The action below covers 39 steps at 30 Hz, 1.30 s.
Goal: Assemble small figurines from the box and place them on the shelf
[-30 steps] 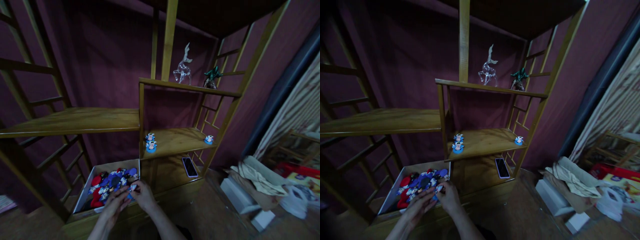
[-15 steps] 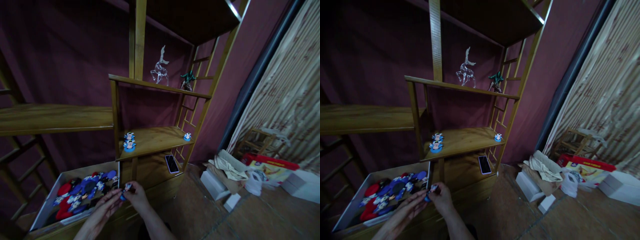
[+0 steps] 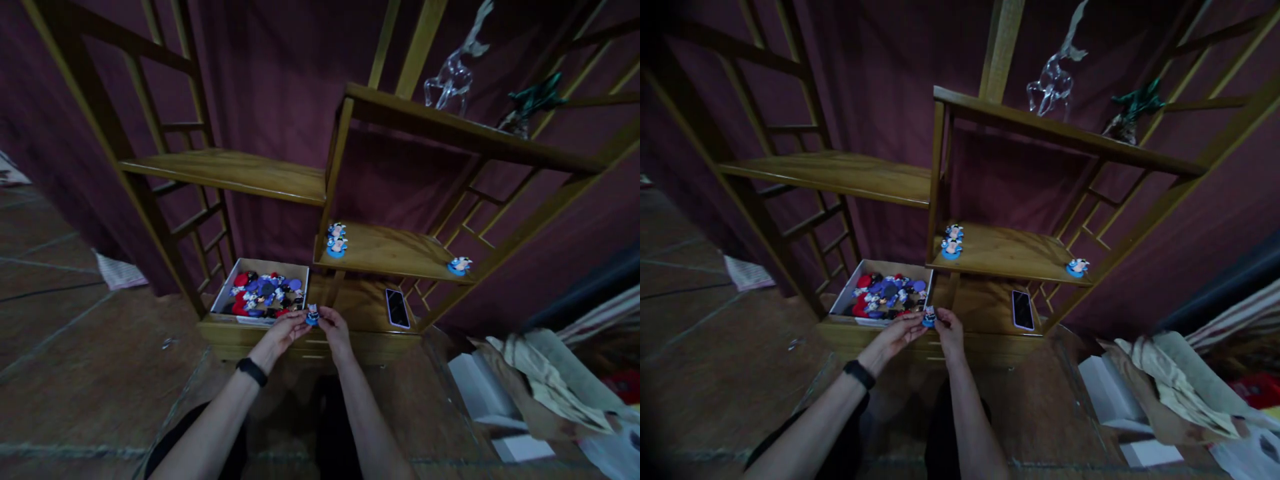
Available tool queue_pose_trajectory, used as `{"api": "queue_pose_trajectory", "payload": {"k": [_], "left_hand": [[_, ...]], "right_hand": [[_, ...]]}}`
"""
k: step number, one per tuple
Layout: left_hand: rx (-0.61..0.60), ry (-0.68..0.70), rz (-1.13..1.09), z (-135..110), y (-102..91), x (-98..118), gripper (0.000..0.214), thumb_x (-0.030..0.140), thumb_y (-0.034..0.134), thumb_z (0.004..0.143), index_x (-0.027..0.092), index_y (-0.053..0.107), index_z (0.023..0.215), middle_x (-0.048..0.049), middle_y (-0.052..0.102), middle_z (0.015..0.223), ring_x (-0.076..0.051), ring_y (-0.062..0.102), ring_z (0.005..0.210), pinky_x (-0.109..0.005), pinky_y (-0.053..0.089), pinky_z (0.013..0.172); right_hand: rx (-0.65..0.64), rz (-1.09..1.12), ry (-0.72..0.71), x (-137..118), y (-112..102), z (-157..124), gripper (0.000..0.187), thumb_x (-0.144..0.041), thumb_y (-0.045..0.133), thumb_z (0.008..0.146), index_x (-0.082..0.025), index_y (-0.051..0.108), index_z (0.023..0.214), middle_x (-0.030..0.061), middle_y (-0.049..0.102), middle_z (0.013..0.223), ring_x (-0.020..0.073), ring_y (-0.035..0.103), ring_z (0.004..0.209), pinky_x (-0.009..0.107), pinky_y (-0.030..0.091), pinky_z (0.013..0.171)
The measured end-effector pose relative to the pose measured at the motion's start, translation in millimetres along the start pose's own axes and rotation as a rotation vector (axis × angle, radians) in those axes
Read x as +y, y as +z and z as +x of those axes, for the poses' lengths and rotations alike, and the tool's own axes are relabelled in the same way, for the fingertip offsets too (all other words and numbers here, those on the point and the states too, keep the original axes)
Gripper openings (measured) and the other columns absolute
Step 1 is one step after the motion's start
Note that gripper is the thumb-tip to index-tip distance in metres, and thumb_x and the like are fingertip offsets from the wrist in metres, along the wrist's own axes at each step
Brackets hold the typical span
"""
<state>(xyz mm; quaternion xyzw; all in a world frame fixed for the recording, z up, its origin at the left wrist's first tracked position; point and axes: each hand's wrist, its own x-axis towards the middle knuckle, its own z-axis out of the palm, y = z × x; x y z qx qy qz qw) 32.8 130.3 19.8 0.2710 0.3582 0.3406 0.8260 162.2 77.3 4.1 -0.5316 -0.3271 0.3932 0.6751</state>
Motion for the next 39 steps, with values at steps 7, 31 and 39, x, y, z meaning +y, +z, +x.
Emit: {"api": "queue_pose_trajectory", "payload": {"k": [7, 31, 39], "left_hand": [[0.015, 0.047, 0.049, 0, -5.6, 5, 0.021, 0.007, 0.068, 0.065, 0.010, 0.066, 0.086, -0.0096, 0.070, 0.081, -0.014, 0.065, 0.069, -0.025, 0.053, 0.068], [0.068, 0.020, 0.016, -9, -24.6, 9, 0.021, 0.002, 0.066, 0.064, 0.011, 0.064, 0.084, -0.0083, 0.069, 0.075, -0.015, 0.065, 0.066, -0.029, 0.053, 0.069], [0.094, -0.031, -0.039, -7, -26.3, 9, 0.012, 0.004, 0.061, 0.070, 0.011, 0.061, 0.080, -0.0073, 0.068, 0.070, -0.013, 0.064, 0.060, -0.027, 0.053, 0.065]], "right_hand": [[-0.014, -0.068, 0.134, 8, 6, 3, 0.029, -0.030, 0.067, 0.057, -0.018, 0.068, 0.083, 0.0038, 0.068, 0.079, 0.0193, 0.060, 0.074, 0.032, 0.048, 0.069], [-0.148, 0.112, 0.186, 10, 26, -3, 0.027, -0.031, 0.068, 0.057, -0.018, 0.067, 0.080, 0.0034, 0.069, 0.082, 0.0176, 0.060, 0.077, 0.032, 0.045, 0.075], [-0.157, 0.266, 0.256, 7, 30, -5, 0.021, -0.030, 0.071, 0.056, -0.018, 0.067, 0.073, 0.0031, 0.068, 0.076, 0.0160, 0.060, 0.072, 0.030, 0.046, 0.071]]}}
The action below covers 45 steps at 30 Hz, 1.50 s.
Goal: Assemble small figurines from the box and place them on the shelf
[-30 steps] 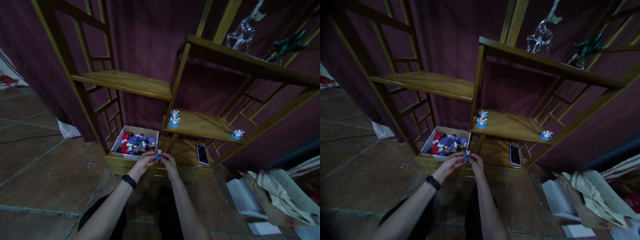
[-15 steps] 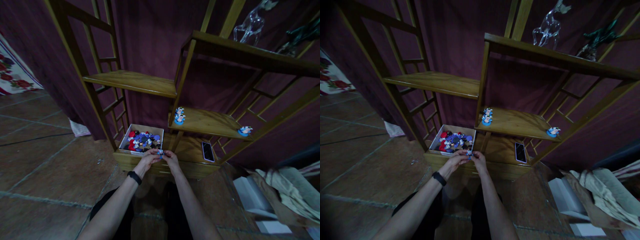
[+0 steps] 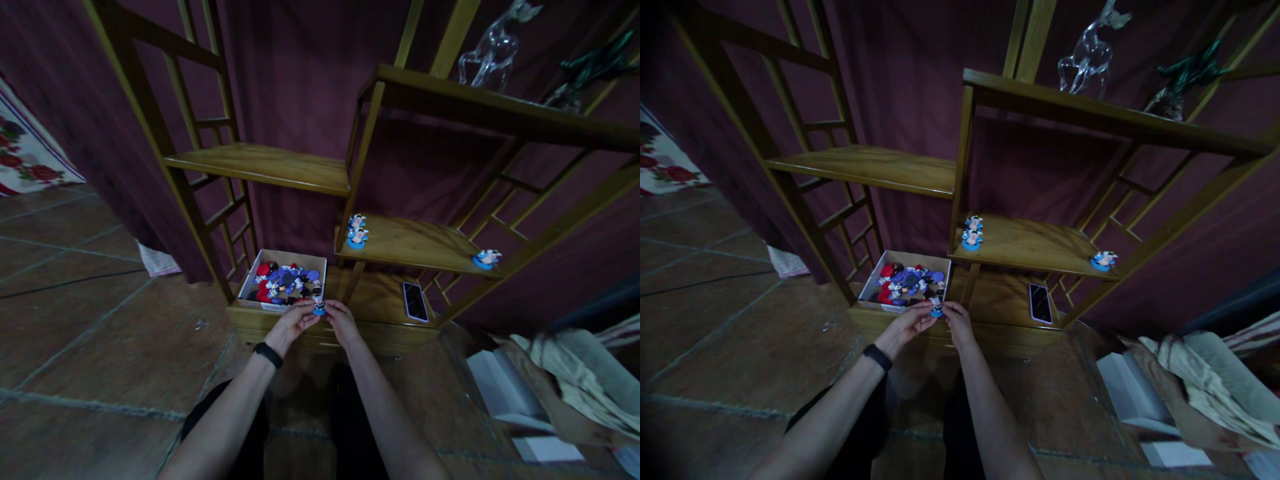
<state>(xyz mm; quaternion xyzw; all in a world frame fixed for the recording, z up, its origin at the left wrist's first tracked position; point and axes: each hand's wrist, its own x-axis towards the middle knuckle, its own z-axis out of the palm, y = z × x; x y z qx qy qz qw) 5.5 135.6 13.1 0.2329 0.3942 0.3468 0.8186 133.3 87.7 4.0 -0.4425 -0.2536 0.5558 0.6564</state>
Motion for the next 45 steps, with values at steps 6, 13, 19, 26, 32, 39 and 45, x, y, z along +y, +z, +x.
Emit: {"api": "queue_pose_trajectory", "payload": {"k": [6, 13, 19, 26, 32, 39, 45], "left_hand": [[0.014, 0.001, 0.018, -2, -1.0, 4, 0.014, 0.004, 0.061, 0.072, 0.013, 0.060, 0.082, -0.0049, 0.067, 0.069, -0.013, 0.065, 0.061, -0.028, 0.052, 0.066], [-0.077, 0.025, 0.045, -3, -7.9, 11, 0.031, 0.002, 0.065, 0.067, 0.016, 0.062, 0.094, -0.0060, 0.068, 0.079, -0.014, 0.065, 0.068, -0.031, 0.052, 0.070], [-0.142, 0.027, 0.073, -4, -10.1, 17, 0.025, 0.007, 0.067, 0.066, 0.013, 0.064, 0.090, -0.0091, 0.069, 0.083, -0.017, 0.066, 0.074, -0.036, 0.052, 0.076], [-0.133, 0.057, 0.199, -5, -7.6, 18, 0.026, 0.011, 0.074, 0.060, 0.010, 0.067, 0.086, -0.0104, 0.070, 0.082, -0.018, 0.065, 0.072, -0.031, 0.053, 0.071], [-0.085, 0.118, 0.245, -7, -3.3, 19, 0.027, 0.017, 0.076, 0.058, 0.012, 0.069, 0.083, -0.0083, 0.070, 0.074, -0.015, 0.064, 0.063, -0.025, 0.050, 0.063], [-0.033, 0.182, 0.333, -9, 0.5, 19, 0.024, 0.021, 0.074, 0.059, 0.013, 0.069, 0.080, -0.0067, 0.070, 0.071, -0.014, 0.063, 0.061, -0.026, 0.050, 0.065], [-0.006, 0.213, 0.349, -9, 2.0, 19, 0.023, 0.020, 0.075, 0.057, 0.012, 0.069, 0.077, -0.0068, 0.069, 0.068, -0.016, 0.063, 0.060, -0.028, 0.051, 0.062]], "right_hand": [[-0.044, 0.017, 0.044, 2, 0, 4, 0.025, -0.025, 0.072, 0.056, -0.017, 0.067, 0.079, 0.0041, 0.069, 0.081, 0.0166, 0.061, 0.077, 0.031, 0.045, 0.076], [-0.104, 0.037, -0.012, 1, -2, 6, 0.033, -0.019, 0.070, 0.056, -0.021, 0.065, 0.088, 0.0026, 0.067, 0.092, 0.0167, 0.060, 0.086, 0.031, 0.044, 0.082], [-0.123, -0.012, -0.025, -6, -1, 4, 0.035, -0.018, 0.070, 0.055, -0.020, 0.065, 0.090, 0.0040, 0.067, 0.096, 0.0179, 0.059, 0.090, 0.032, 0.044, 0.083], [-0.166, -0.043, -0.037, -14, 3, -3, 0.031, -0.023, 0.071, 0.057, -0.020, 0.067, 0.088, 0.0040, 0.068, 0.093, 0.0173, 0.060, 0.088, 0.031, 0.043, 0.084], [-0.096, -0.096, 0.005, -14, 3, -3, 0.032, -0.034, 0.070, 0.059, -0.018, 0.067, 0.087, 0.0042, 0.069, 0.087, 0.0177, 0.061, 0.080, 0.030, 0.046, 0.074], [-0.104, -0.120, 0.022, -7, 2, 0, 0.028, -0.035, 0.071, 0.059, -0.018, 0.067, 0.080, 0.0022, 0.068, 0.079, 0.0153, 0.060, 0.072, 0.028, 0.047, 0.068], [-0.121, -0.121, 0.011, -9, 5, 0, 0.029, -0.038, 0.071, 0.058, -0.018, 0.067, 0.079, 0.0013, 0.068, 0.076, 0.0155, 0.061, 0.068, 0.029, 0.049, 0.067]]}}
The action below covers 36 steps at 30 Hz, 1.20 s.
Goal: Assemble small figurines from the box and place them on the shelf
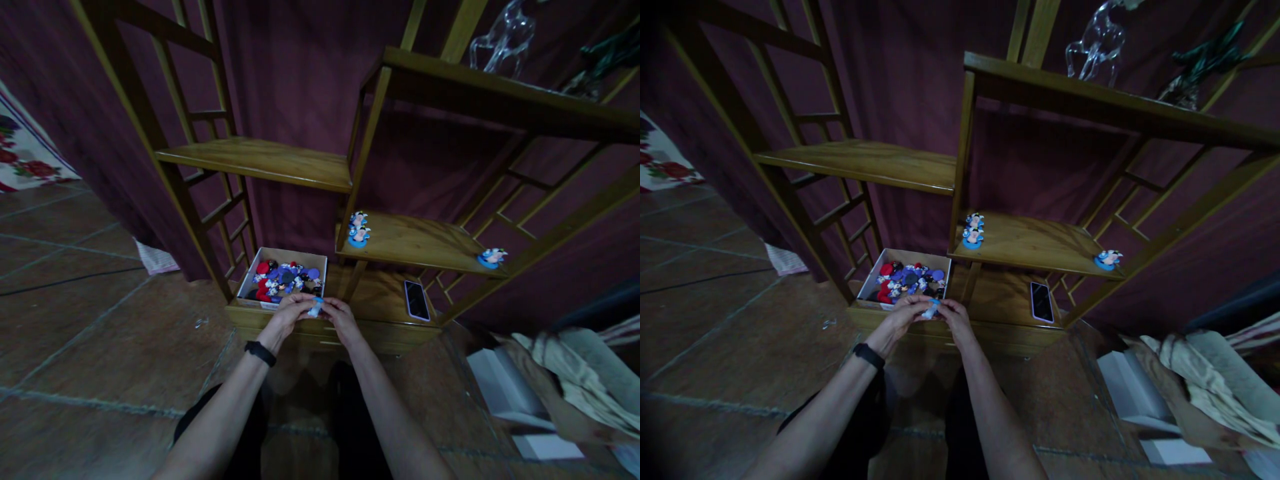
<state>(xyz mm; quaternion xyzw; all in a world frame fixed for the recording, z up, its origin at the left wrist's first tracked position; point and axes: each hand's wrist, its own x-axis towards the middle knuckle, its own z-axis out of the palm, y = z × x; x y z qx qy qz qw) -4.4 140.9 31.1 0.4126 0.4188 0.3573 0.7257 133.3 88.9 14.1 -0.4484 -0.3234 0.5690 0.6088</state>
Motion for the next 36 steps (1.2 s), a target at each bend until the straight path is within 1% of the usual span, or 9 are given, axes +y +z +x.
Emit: {"api": "queue_pose_trajectory", "payload": {"k": [6, 10, 14, 17, 20, 26, 31, 33, 36], "left_hand": [[0.012, -0.033, -0.015, 1, 1.3, 0, 0.021, 0.016, 0.073, 0.059, 0.011, 0.066, 0.078, -0.0061, 0.068, 0.066, -0.016, 0.063, 0.058, -0.031, 0.054, 0.060], [0.022, -0.103, -0.092, 2, 2.7, -5, 0.013, 0.016, 0.068, 0.066, 0.010, 0.062, 0.076, -0.0060, 0.066, 0.065, -0.017, 0.063, 0.056, -0.034, 0.055, 0.058], [0.040, -0.145, -0.151, 1, 5.2, -8, 0.010, 0.017, 0.064, 0.070, 0.010, 0.059, 0.076, -0.0061, 0.065, 0.063, -0.015, 0.063, 0.056, -0.030, 0.055, 0.055], [0.013, -0.145, -0.195, -1, 6.9, -5, 0.010, 0.015, 0.061, 0.073, 0.011, 0.060, 0.083, -0.0064, 0.066, 0.068, -0.013, 0.063, 0.056, -0.027, 0.055, 0.057], [-0.058, -0.136, -0.209, -3, 7.1, -1, 0.014, 0.012, 0.061, 0.074, 0.011, 0.062, 0.088, -0.0083, 0.068, 0.074, -0.012, 0.064, 0.058, -0.027, 0.055, 0.062], [-0.174, -0.086, -0.166, -3, 4.3, -2, 0.027, 0.010, 0.069, 0.066, 0.010, 0.064, 0.093, -0.0117, 0.069, 0.088, -0.016, 0.066, 0.074, -0.028, 0.053, 0.073], [-0.134, -0.029, -0.112, -1, 3.7, -6, 0.030, 0.011, 0.072, 0.062, 0.010, 0.065, 0.091, -0.0104, 0.069, 0.089, -0.015, 0.065, 0.074, -0.027, 0.053, 0.074], [-0.125, 0.009, -0.096, -1, 4.4, -7, 0.030, 0.013, 0.074, 0.061, 0.010, 0.066, 0.090, -0.0101, 0.069, 0.089, -0.016, 0.065, 0.075, -0.028, 0.052, 0.075], [-0.115, 0.052, -0.078, -1, 5.3, -12, 0.031, 0.015, 0.075, 0.060, 0.010, 0.065, 0.089, -0.0086, 0.069, 0.084, -0.015, 0.065, 0.073, -0.028, 0.052, 0.075]], "right_hand": [[0.004, 0.011, 0.022, 2, 0, 0, 0.029, -0.038, 0.072, 0.058, -0.017, 0.067, 0.077, 0.0022, 0.068, 0.075, 0.0144, 0.060, 0.065, 0.028, 0.050, 0.063], [0.024, 0.051, 0.105, 7, -3, 1, 0.032, -0.037, 0.073, 0.057, -0.016, 0.065, 0.080, 0.0029, 0.067, 0.073, 0.0131, 0.059, 0.060, 0.026, 0.049, 0.056], [0.049, 0.120, 0.200, 9, -7, 3, 0.030, -0.031, 0.073, 0.058, -0.017, 0.063, 0.083, 0.0023, 0.068, 0.074, 0.0116, 0.060, 0.059, 0.023, 0.050, 0.054], [0.098, 0.172, 0.212, 10, -11, 6, 0.025, -0.027, 0.072, 0.061, -0.018, 0.062, 0.081, 0.0005, 0.066, 0.069, 0.0087, 0.057, 0.054, 0.021, 0.050, 0.052], [0.109, 0.198, 0.221, 11, -12, 8, 0.023, -0.026, 0.072, 0.062, -0.018, 0.061, 0.081, -0.0006, 0.065, 0.067, 0.0073, 0.055, 0.051, 0.020, 0.049, 0.051], [0.116, 0.175, 0.201, 8, -10, 6, 0.027, -0.032, 0.072, 0.061, -0.018, 0.062, 0.082, 0.0001, 0.065, 0.068, 0.0096, 0.057, 0.055, 0.022, 0.049, 0.053], [0.106, 0.048, 0.120, 2, -7, 2, 0.030, -0.040, 0.068, 0.062, -0.019, 0.064, 0.083, 0.0029, 0.067, 0.081, 0.0135, 0.061, 0.069, 0.026, 0.049, 0.063], [0.075, 0.000, 0.084, 2, -8, 2, 0.030, -0.040, 0.070, 0.060, -0.019, 0.065, 0.081, 0.0034, 0.067, 0.085, 0.0149, 0.061, 0.074, 0.027, 0.048, 0.068], [0.040, -0.006, 0.067, 5, -10, 4, 0.030, -0.036, 0.073, 0.055, -0.018, 0.066, 0.078, 0.0029, 0.067, 0.086, 0.0156, 0.061, 0.076, 0.030, 0.048, 0.072]]}}
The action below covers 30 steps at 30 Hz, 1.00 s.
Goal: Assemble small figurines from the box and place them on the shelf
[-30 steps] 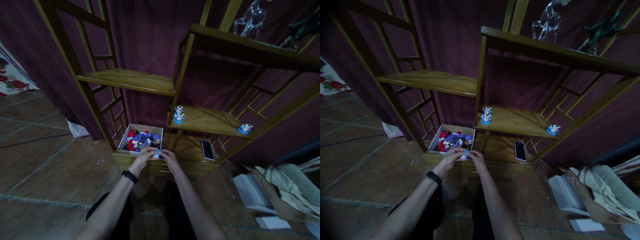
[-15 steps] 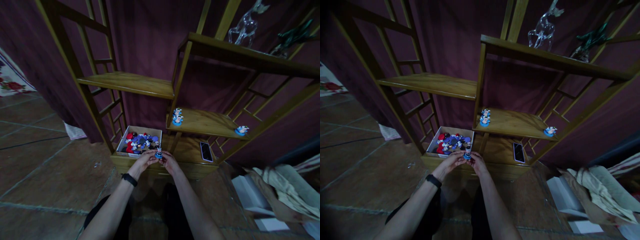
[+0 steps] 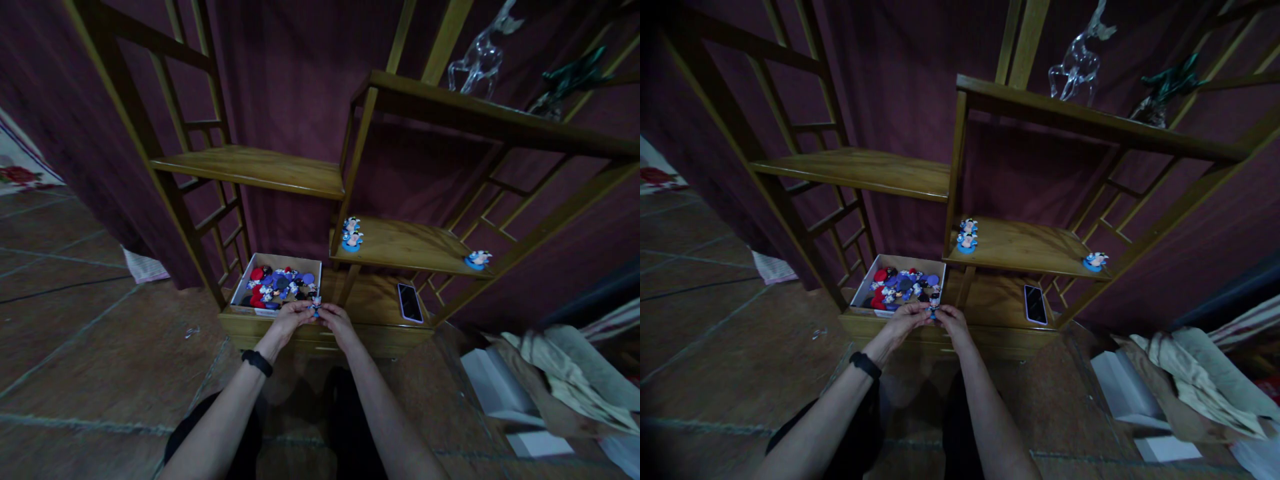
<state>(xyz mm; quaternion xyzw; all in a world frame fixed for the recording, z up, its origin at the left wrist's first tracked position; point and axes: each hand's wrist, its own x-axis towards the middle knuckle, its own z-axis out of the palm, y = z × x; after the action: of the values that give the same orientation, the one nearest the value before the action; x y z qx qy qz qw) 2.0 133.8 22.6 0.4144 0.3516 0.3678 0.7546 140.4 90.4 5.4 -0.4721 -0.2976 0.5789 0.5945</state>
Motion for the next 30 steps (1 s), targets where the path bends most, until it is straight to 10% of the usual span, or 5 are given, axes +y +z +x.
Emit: {"api": "queue_pose_trajectory", "payload": {"k": [13, 30], "left_hand": [[-0.005, -0.022, -0.026, -3, 0.7, 1, 0.029, 0.014, 0.074, 0.060, 0.011, 0.065, 0.087, -0.0081, 0.069, 0.084, -0.014, 0.064, 0.074, -0.027, 0.050, 0.074], [-0.159, -0.020, 0.222, -21, 12.0, 11, 0.039, 0.027, 0.077, 0.053, 0.015, 0.064, 0.087, -0.0042, 0.067, 0.073, -0.014, 0.060, 0.066, -0.024, 0.047, 0.063]], "right_hand": [[0.039, -0.030, -0.003, -10, -2, -11, 0.038, -0.041, 0.070, 0.058, -0.018, 0.067, 0.088, 0.0067, 0.068, 0.089, 0.0198, 0.062, 0.081, 0.035, 0.048, 0.076], [0.103, -0.488, -0.391, -10, -3, -34, 0.022, -0.033, 0.064, 0.068, -0.025, 0.064, 0.089, -0.0016, 0.063, 0.083, 0.0155, 0.057, 0.077, 0.028, 0.044, 0.076]]}}
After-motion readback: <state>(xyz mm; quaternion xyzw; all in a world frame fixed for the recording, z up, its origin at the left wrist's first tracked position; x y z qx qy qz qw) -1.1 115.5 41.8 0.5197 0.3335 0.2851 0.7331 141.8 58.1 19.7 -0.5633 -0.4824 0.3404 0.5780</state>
